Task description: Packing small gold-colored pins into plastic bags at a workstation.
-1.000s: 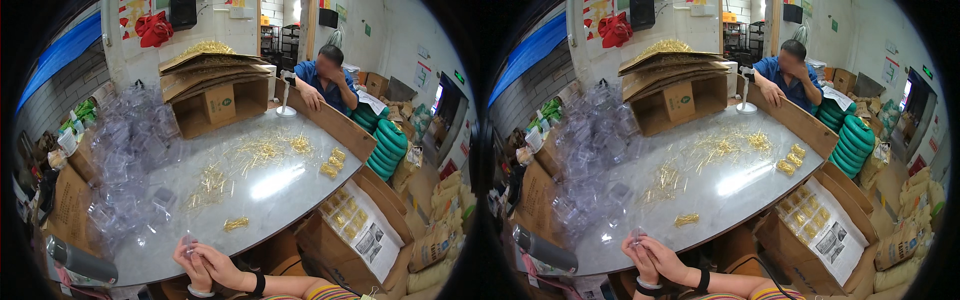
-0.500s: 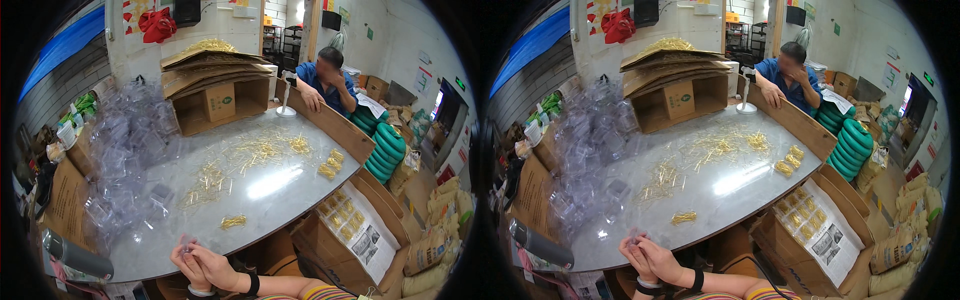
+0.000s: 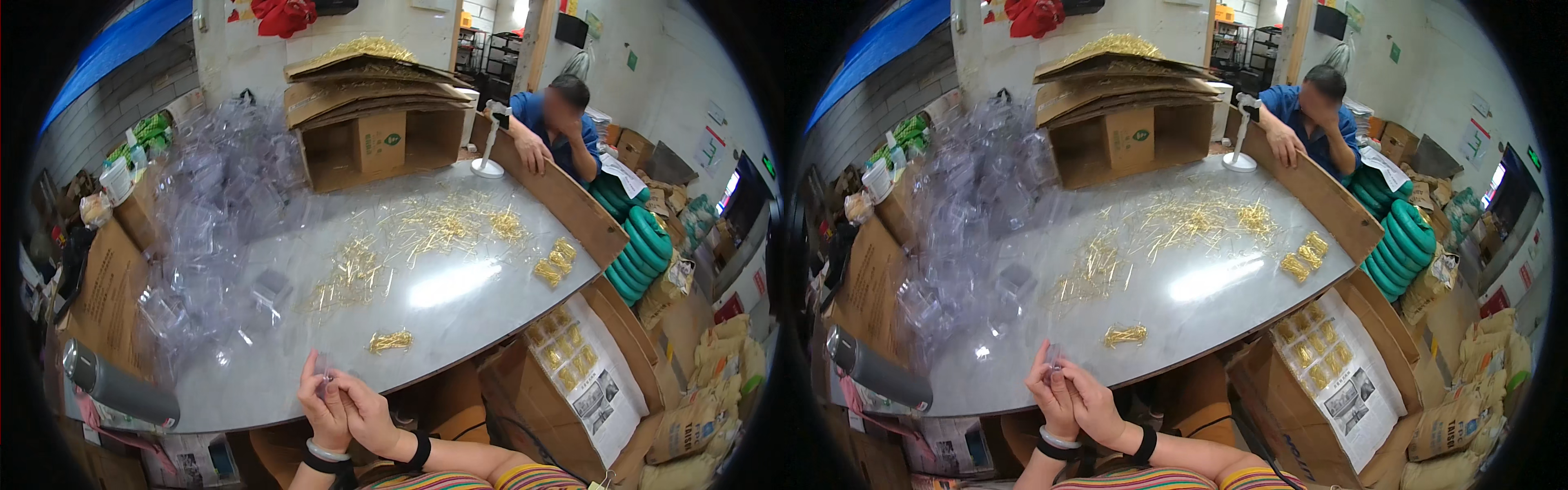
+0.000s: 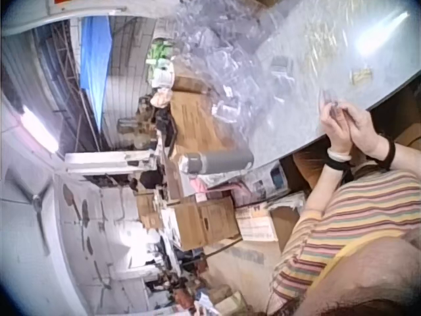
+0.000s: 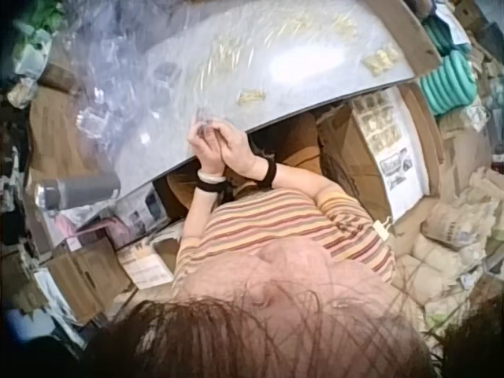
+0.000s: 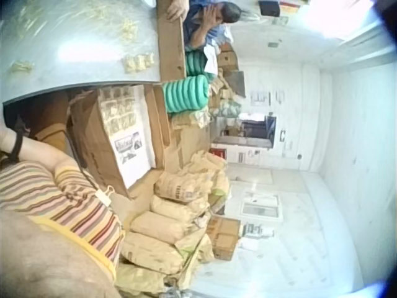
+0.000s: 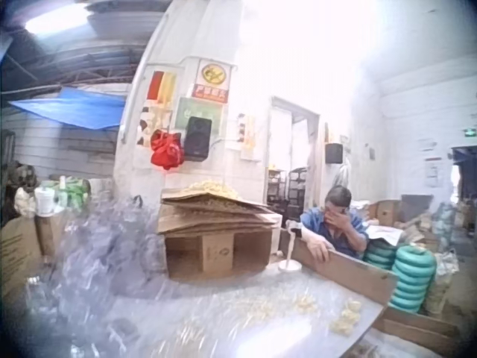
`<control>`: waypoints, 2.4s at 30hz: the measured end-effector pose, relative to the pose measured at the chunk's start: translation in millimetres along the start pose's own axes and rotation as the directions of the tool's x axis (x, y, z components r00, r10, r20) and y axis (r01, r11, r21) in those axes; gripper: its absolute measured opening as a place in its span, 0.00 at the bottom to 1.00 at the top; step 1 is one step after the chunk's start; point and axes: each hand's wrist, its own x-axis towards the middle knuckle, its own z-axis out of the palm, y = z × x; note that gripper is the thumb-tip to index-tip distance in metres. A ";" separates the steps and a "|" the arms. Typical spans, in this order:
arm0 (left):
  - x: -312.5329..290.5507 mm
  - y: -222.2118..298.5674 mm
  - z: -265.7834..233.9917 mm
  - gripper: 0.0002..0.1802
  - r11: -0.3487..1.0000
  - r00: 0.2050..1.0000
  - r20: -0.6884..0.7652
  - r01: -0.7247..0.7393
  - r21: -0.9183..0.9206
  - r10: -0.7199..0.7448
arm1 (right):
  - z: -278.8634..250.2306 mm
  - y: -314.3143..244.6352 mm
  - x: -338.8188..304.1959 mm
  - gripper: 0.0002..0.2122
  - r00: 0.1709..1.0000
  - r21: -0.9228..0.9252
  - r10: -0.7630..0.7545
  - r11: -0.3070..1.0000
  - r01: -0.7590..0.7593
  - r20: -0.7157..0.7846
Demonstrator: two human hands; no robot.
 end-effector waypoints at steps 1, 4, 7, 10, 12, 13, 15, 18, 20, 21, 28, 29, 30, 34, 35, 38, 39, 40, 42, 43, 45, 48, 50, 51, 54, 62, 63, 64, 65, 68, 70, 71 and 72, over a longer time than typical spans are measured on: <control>-1.9 0.0 -1.1 0.12 0.999 1.000 -0.022 0.012 -0.043 -0.013 | 1.1 -0.5 -1.3 0.10 1.000 -0.027 -0.002 1.000 0.002 0.010; -11.1 -9.7 7.5 0.13 0.980 0.994 -0.076 0.068 -0.188 -0.083 | 1.0 -0.8 -1.9 0.11 0.999 -0.091 -0.033 0.995 0.034 0.015; -13.1 -6.4 10.5 0.13 0.985 0.995 -0.054 0.071 -0.156 -0.081 | -1.5 5.2 -5.2 0.11 0.998 -0.147 -0.063 0.987 0.061 -0.004; -3.5 -5.3 8.7 0.11 0.995 0.985 -0.157 -0.084 -0.049 0.075 | 2.1 2.0 -8.0 0.09 1.000 -0.123 -0.002 0.992 0.004 0.012; -4.8 -3.2 4.3 0.11 0.998 0.995 -0.084 -0.057 0.007 0.057 | 0.9 8.7 -6.2 0.09 1.000 -0.158 -0.027 0.987 0.029 0.014; -1.5 0.7 1.6 0.10 0.999 0.999 -0.037 -0.028 0.023 0.029 | -0.4 5.3 -2.3 0.08 1.000 -0.153 -0.021 0.988 0.023 0.018; 0.5 1.5 -0.4 0.10 0.999 0.999 -0.012 -0.045 -0.029 0.045 | -1.9 13.1 -4.6 0.08 1.000 -0.123 -0.009 0.992 0.012 0.022; 3.4 0.5 -4.5 0.09 0.997 0.997 -0.006 -0.073 -0.039 0.073 | 1.9 13.0 -3.4 0.07 0.999 -0.148 -0.041 0.988 0.044 0.023; 1.5 -3.0 -4.5 0.10 0.997 0.997 -0.001 -0.072 -0.023 0.072 | 3.5 9.7 -2.9 0.07 0.998 -0.178 -0.054 0.982 0.057 0.023; 0.4 0.5 -3.7 0.10 0.999 1.000 -0.008 0.009 -0.038 -0.010 | 3.6 5.8 -2.6 0.06 0.998 -0.195 -0.058 0.979 0.060 0.020; 32.9 -14.5 -24.4 0.10 0.798 0.806 -0.315 0.289 -0.530 -0.501 | 1.0 6.2 -4.4 0.04 0.999 -0.088 0.011 0.996 -0.014 -0.036; 31.5 -14.1 -26.5 0.10 0.772 0.803 -0.298 0.286 -0.568 -0.517 | -6.0 8.8 -1.3 0.05 0.999 -0.146 -0.032 0.989 0.025 -0.043; 33.4 -9.4 -29.0 0.09 0.747 0.803 -0.282 0.277 -0.604 -0.525 | -15.2 15.4 8.9 0.09 0.988 -0.173 -0.129 0.979 0.113 -0.086; 28.4 -6.1 -44.6 0.08 0.655 0.781 -0.220 0.294 -0.696 -0.585 | -91.2 17.2 70.0 0.14 0.932 -0.701 -0.357 0.682 0.211 -0.067; 23.6 -11.7 -45.9 0.09 0.650 0.803 -0.192 0.290 -0.702 -0.565 | -112.4 25.1 78.9 0.13 0.965 -0.771 -0.257 0.625 0.125 -0.052; 22.7 -8.4 -44.5 0.09 0.478 0.768 -0.065 0.329 -0.814 -0.637 | -157.8 44.1 88.9 0.11 0.995 -0.907 0.069 0.420 0.039 0.074; 21.5 -8.6 -42.7 0.09 0.420 0.747 -0.029 0.342 -0.840 -0.665 | -161.8 46.5 89.9 0.11 0.975 -0.932 0.185 0.360 0.049 0.123; 20.5 -8.2 -39.3 0.08 0.360 0.725 0.009 0.353 -0.863 -0.689 | -163.0 47.5 88.4 0.11 0.989 -0.915 0.093 0.396 0.070 0.116; 18.6 -6.8 -34.6 0.08 0.308 0.710 0.049 0.364 -0.879 -0.702 | -164.8 48.4 83.3 0.11 0.992 -0.878 -0.098 0.464 0.121 0.085; 16.7 -6.2 -34.7 0.08 0.321 0.719 0.044 0.363 -0.875 -0.693 | -157.2 40.4 83.4 0.11 0.987 -0.850 -0.145 0.510 0.130 0.064; 17.2 -1.4 -32.2 0.07 0.340 0.742 0.035 0.348 -0.874 -0.669 | -132.6 13.1 75.0 0.10 0.973 -0.791 -0.230 0.593 0.150 0.011; 22.2 15.5 -17.3 0.09 0.382 0.768 0.028 0.349 -0.856 -0.640 | -75.7 -11.9 43.2 0.09 0.968 -0.286 0.001 0.955 0.074 0.251; 15.9 16.1 -9.4 0.09 0.389 0.774 0.065 0.386 -0.836 -0.629 | -43.7 -29.5 35.3 0.10 0.921 -0.126 0.100 0.990 -0.056 0.376; 14.4 20.4 -8.1 0.09 0.402 0.783 0.080 0.400 -0.823 -0.616 | -34.5 -16.8 29.0 0.11 0.907 -0.141 0.047 0.990 0.013 0.419; 11.1 25.0 -7.2 0.10 0.461 0.807 0.086 0.418 -0.783 -0.584 | -24.7 -11.3 24.5 0.12 0.884 -0.075 0.106 0.994 -0.080 0.455; 1.0 13.8 -0.5 0.09 0.570 0.839 0.063 0.420 -0.706 -0.540 | -34.5 -10.0 21.1 0.08 0.815 0.107 0.313 0.905 -0.411 0.487; 1.2 16.0 -0.9 0.09 0.521 0.829 0.091 0.427 -0.739 -0.551 | -36.6 -10.3 20.9 0.08 0.807 0.109 0.333 0.894 -0.435 0.488; 1.6 18.7 -2.3 0.08 0.470 0.820 0.120 0.434 -0.769 -0.560 | -37.3 -10.3 20.3 0.08 0.798 0.111 0.353 0.882 -0.458 0.488; 3.0 21.0 -4.3 0.08 0.521 0.829 0.101 0.436 -0.734 -0.550 | -36.7 -8.4 18.8 0.08 0.816 0.101 0.330 0.901 -0.422 0.474; 4.6 19.6 -4.4 0.07 0.701 0.881 0.028 0.394 -0.594 -0.472 | -33.3 -5.7 15.5 0.09 0.840 0.146 0.337 0.891 -0.431 0.424; 4.8 11.7 -2.6 0.06 0.850 0.939 -0.038 0.291 -0.439 -0.342 | -28.8 -16.0 14.8 0.09 0.799 0.287 0.449 0.767 -0.574 0.400; 2.2 12.3 -3.6 0.05 0.818 0.927 -0.015 0.324 -0.474 -0.376 | -29.2 -13.8 14.5 0.09 0.795 0.309 0.444 0.753 -0.581 0.414; 5.1 20.6 -5.8 0.05 0.784 0.914 0.012 0.354 -0.510 -0.405 | -31.6 -9.4 15.5 0.09 0.793 0.331 0.437 0.740 -0.585 0.425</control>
